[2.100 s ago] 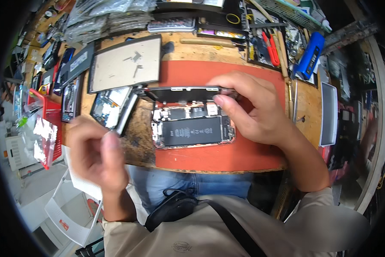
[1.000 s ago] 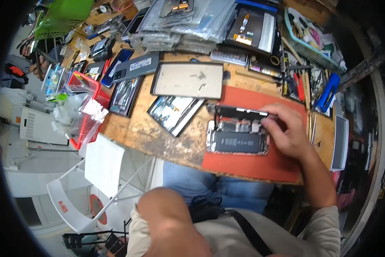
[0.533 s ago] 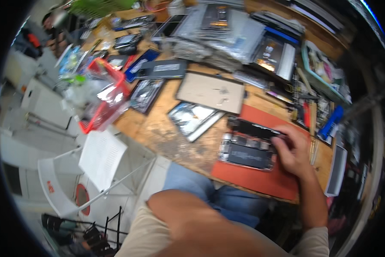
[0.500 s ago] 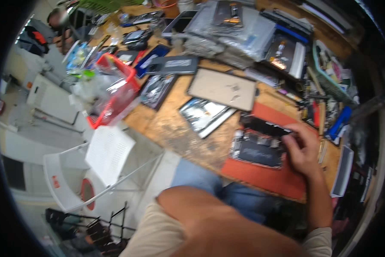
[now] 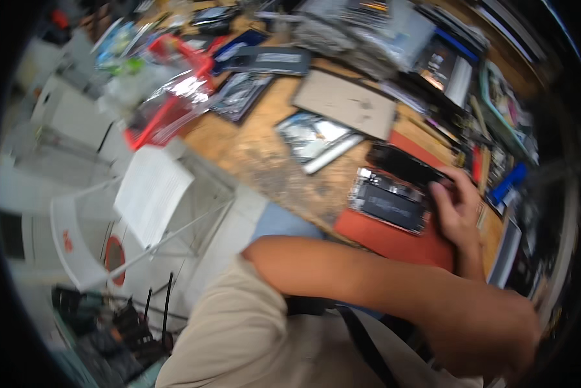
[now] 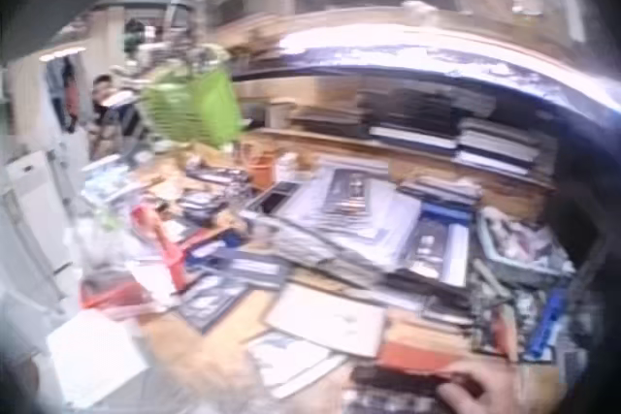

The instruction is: The person opens a smartphone and uses a screwdriver to remove screws from the internal frame. They manipulate internal components and connectors while the phone remains disassembled on the workbench.

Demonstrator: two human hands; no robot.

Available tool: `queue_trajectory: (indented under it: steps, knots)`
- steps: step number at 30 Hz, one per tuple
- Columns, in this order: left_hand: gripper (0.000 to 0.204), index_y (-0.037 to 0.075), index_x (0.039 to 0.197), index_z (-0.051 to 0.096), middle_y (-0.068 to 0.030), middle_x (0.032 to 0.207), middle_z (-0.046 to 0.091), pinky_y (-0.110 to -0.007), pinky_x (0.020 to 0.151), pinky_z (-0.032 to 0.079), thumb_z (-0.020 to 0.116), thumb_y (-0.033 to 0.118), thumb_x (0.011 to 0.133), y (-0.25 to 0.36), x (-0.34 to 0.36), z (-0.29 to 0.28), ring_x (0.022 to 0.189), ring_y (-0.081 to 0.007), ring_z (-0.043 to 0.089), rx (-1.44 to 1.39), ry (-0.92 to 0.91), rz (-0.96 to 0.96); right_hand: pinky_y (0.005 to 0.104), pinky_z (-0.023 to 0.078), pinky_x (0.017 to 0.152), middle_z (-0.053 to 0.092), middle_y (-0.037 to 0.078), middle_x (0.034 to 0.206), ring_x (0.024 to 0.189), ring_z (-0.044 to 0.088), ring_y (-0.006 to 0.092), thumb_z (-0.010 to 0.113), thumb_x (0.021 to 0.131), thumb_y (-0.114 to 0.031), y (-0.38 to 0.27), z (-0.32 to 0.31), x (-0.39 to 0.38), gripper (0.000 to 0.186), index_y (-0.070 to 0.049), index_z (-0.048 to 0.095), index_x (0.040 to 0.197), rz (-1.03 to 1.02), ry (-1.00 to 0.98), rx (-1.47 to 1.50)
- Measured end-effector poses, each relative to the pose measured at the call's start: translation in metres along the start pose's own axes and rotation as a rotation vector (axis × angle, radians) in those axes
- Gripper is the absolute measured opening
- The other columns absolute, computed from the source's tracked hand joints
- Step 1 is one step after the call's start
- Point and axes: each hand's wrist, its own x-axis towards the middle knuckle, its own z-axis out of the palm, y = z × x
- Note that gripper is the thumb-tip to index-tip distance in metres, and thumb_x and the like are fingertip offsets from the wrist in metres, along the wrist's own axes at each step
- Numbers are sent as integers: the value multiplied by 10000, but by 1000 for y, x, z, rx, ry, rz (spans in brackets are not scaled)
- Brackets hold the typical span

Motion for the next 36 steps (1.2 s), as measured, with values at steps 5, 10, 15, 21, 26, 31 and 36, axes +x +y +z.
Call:
queue_trajectory:
  steps: [5, 10, 15, 21, 26, 31, 36]
  knots:
    - [358, 47, 1217, 688, -107, 889, 637, -394, 711, 560, 739, 123, 870, 74, -100, -27, 798, -294, 678, 511, -51, -656, 245, 535, 755, 702, 55, 1008, 859, 662, 94, 664, 988, 39, -35, 1, 8, 267, 11, 665, 1254, 316, -217, 268]
    - [412, 51, 1251, 745, -76, 767, 577, -410, 577, 473, 764, 54, 839, 82, -133, -23, 618, -273, 586, 1181, -135, -1092, 344, 548, 718, 696, 148, 902, 786, 704, 232, 689, 943, 38, -19, 4, 7, 249, -6, 663, 1187, 41, 31, 223]
    - [476, 69, 1349, 725, -57, 712, 548, -391, 519, 418, 757, 99, 875, 69, -139, -21, 523, -242, 521, 1484, -193, -1134, 376, 553, 734, 704, 160, 943, 819, 717, 285, 685, 938, 41, -21, 10, 8, 236, 5, 649, 1169, -48, 32, 202]
    - [421, 66, 1281, 751, -20, 671, 517, -361, 491, 398, 776, 179, 876, 57, -142, -30, 476, -188, 498, 1580, -260, -1122, 314, 549, 741, 712, 102, 956, 827, 694, 179, 674, 946, 59, -12, 12, 8, 258, 10, 679, 1199, -138, 37, 210]
    - [365, 66, 1227, 762, -13, 657, 501, -346, 499, 383, 773, 167, 876, 56, -141, -37, 480, -172, 494, 1573, -290, -1088, 327, 560, 762, 725, 122, 974, 841, 712, 211, 664, 942, 74, -9, 12, 7, 249, 9, 686, 1181, -131, 30, 212]
    - [357, 64, 1205, 766, -1, 646, 466, -336, 501, 369, 775, 147, 858, 56, -141, -45, 481, -153, 474, 1549, -329, -1076, 347, 555, 753, 716, 130, 965, 830, 706, 240, 670, 935, 69, -9, 9, 7, 230, 13, 692, 1156, -106, 25, 201]
    - [377, 62, 1188, 771, 7, 646, 434, -325, 491, 347, 773, 142, 820, 60, -140, -50, 486, -141, 461, 1531, -401, -1084, 369, 541, 724, 705, 134, 944, 798, 690, 264, 679, 924, 66, -7, 12, 7, 223, 13, 697, 1140, -120, 36, 201]
